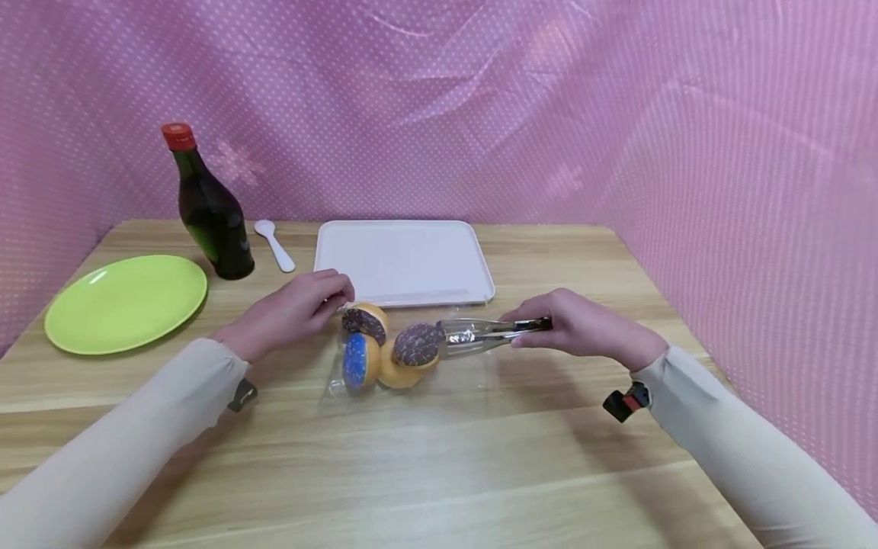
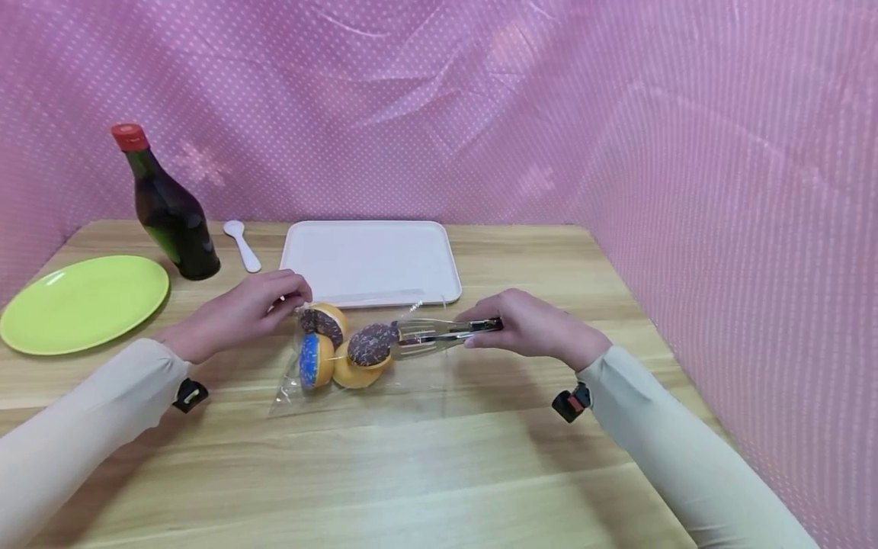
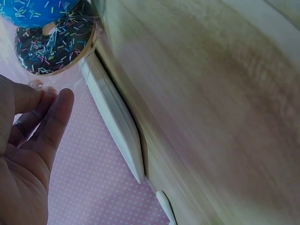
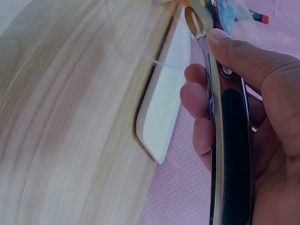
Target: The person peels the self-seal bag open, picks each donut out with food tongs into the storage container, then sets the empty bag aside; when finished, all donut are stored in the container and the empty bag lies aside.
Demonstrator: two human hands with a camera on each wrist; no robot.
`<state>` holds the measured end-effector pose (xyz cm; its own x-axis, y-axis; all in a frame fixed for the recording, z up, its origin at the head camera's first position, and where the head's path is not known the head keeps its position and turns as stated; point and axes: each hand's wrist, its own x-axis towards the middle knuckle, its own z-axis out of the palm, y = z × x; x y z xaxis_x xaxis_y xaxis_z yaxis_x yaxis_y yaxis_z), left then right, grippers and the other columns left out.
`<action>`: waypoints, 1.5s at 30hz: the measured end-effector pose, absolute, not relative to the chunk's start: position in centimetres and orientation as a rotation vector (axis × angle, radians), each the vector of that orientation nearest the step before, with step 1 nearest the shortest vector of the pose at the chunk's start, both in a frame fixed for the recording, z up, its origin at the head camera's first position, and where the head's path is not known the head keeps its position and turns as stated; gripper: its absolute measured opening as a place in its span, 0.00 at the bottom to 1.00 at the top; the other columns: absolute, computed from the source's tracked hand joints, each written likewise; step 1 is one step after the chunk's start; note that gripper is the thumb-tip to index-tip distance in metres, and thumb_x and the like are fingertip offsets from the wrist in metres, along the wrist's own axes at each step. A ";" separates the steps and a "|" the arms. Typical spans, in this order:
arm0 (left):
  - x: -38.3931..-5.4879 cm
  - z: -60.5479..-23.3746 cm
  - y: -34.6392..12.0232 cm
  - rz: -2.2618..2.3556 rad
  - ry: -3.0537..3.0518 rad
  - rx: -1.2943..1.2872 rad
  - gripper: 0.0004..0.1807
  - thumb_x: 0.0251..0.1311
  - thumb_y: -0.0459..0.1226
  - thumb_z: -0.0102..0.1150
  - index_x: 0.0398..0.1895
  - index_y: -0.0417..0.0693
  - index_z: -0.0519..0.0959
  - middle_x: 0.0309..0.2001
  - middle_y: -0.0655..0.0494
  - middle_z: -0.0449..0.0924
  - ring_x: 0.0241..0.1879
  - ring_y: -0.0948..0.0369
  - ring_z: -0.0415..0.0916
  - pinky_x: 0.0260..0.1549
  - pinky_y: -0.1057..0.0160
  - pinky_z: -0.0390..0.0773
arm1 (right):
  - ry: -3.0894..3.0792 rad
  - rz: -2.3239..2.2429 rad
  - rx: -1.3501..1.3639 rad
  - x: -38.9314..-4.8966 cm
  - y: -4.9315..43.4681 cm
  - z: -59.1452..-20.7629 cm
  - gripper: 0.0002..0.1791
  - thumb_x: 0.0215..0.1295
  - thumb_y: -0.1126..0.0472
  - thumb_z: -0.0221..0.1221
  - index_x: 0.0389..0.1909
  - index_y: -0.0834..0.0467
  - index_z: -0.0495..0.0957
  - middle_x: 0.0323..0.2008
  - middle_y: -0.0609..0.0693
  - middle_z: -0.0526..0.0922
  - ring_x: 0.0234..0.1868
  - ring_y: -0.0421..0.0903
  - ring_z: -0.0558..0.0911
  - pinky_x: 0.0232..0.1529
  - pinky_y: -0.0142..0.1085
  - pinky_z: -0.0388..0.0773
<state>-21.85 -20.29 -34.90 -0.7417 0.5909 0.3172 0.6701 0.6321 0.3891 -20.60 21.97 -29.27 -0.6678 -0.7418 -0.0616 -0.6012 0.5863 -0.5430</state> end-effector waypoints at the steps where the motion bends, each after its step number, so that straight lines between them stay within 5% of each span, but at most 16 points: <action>1: -21.8 -34.9 -20.4 -0.736 -2.683 -1.049 0.10 0.68 0.22 0.57 0.37 0.45 0.80 0.36 0.54 0.82 0.38 0.61 0.76 0.42 0.55 0.81 | 2.545 -0.719 -1.103 -20.7 22.2 -29.2 0.18 0.67 0.58 0.70 0.56 0.57 0.87 0.49 0.50 0.91 0.34 0.35 0.80 0.40 0.31 0.81; 15: -22.0 -35.0 -20.5 -0.750 -2.667 -1.069 0.10 0.68 0.22 0.57 0.37 0.45 0.81 0.34 0.55 0.81 0.37 0.62 0.75 0.41 0.56 0.81 | 2.676 -0.827 -0.912 -18.9 28.3 -28.3 0.19 0.69 0.63 0.67 0.60 0.59 0.84 0.48 0.55 0.90 0.19 0.30 0.64 0.30 0.31 0.74; 22: -22.1 -35.1 -20.2 -0.735 -2.695 -1.065 0.10 0.68 0.22 0.57 0.38 0.45 0.81 0.36 0.53 0.81 0.38 0.60 0.76 0.42 0.56 0.81 | 2.804 -0.893 -0.688 -18.9 31.5 -27.6 0.20 0.69 0.63 0.67 0.60 0.61 0.84 0.34 0.45 0.90 0.29 0.34 0.81 0.25 0.32 0.73; 25: -22.2 -35.0 -20.2 -0.717 -2.725 -1.053 0.10 0.67 0.22 0.57 0.38 0.45 0.81 0.37 0.53 0.81 0.39 0.60 0.76 0.42 0.55 0.81 | 2.823 -0.905 -0.586 -20.0 31.8 -27.6 0.22 0.71 0.61 0.66 0.63 0.63 0.81 0.31 0.46 0.89 0.30 0.35 0.81 0.24 0.34 0.71; 35: -22.0 -34.9 -20.3 -0.728 -2.726 -1.041 0.09 0.68 0.22 0.56 0.38 0.44 0.81 0.37 0.51 0.82 0.38 0.60 0.76 0.41 0.56 0.81 | 2.862 -0.864 -0.584 -26.3 26.6 -29.6 0.27 0.74 0.54 0.64 0.67 0.64 0.77 0.37 0.61 0.90 0.31 0.38 0.84 0.29 0.33 0.80; 45: -21.9 -35.1 -20.5 -0.754 -2.719 -1.027 0.09 0.68 0.23 0.55 0.38 0.44 0.80 0.38 0.52 0.81 0.39 0.59 0.77 0.42 0.56 0.81 | 2.888 -0.832 -0.724 -31.9 17.4 -32.7 0.23 0.73 0.55 0.65 0.64 0.62 0.81 0.45 0.63 0.89 0.24 0.40 0.76 0.25 0.30 0.70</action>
<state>-21.91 -20.54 -35.07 -0.7576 0.5818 0.2959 0.6511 0.6419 0.4050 -31.89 17.43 -32.73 -0.8891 -0.4509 0.0788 -0.4237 0.7456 -0.5144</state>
